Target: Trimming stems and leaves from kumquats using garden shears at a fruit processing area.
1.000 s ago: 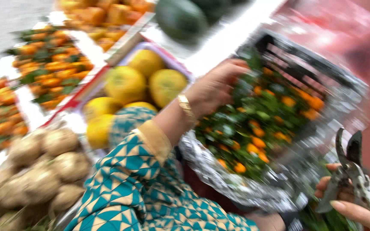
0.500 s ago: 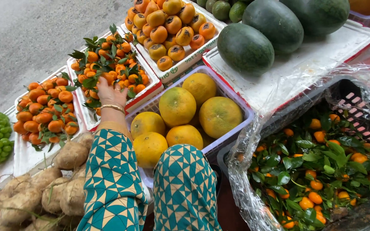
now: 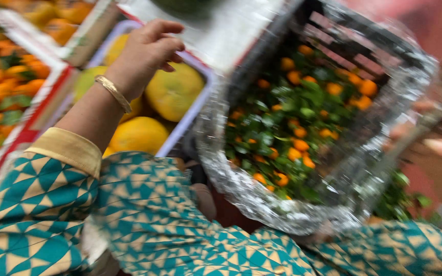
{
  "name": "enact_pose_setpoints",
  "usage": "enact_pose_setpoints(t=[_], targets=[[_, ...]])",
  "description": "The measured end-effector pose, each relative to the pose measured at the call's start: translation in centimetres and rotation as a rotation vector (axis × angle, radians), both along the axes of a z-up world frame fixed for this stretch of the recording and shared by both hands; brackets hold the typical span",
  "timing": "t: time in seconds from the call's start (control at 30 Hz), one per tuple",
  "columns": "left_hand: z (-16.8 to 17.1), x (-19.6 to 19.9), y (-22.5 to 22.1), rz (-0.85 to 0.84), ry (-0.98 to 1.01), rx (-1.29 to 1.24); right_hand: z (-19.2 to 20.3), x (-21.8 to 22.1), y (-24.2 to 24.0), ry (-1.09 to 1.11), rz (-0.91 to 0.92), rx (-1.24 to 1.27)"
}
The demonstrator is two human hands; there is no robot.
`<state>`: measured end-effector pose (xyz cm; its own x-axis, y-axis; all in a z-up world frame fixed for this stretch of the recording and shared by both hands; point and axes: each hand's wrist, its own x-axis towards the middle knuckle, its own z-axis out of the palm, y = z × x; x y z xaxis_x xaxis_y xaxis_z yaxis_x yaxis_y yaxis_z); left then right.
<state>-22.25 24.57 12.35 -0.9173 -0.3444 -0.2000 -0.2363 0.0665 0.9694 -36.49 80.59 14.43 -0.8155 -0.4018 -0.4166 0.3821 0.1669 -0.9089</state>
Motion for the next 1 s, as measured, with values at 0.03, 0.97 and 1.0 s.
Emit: enact_pose_setpoints(t=[0.03,0.97,1.0], targets=[[-0.1,-1.7,3.1,-0.138,-0.019,-0.187,0.9,2.3,-3.4,0.016,-0.012,-0.002],[-22.6,-2.9,29.3,-0.504,-0.362,-0.883,1.5,3.4,-1.7,-0.084,0.112,0.073],[-22.9,-3.0,29.4,-0.511,-0.364,-0.878,1.3,3.4,-1.4,-0.090,0.108,0.077]])
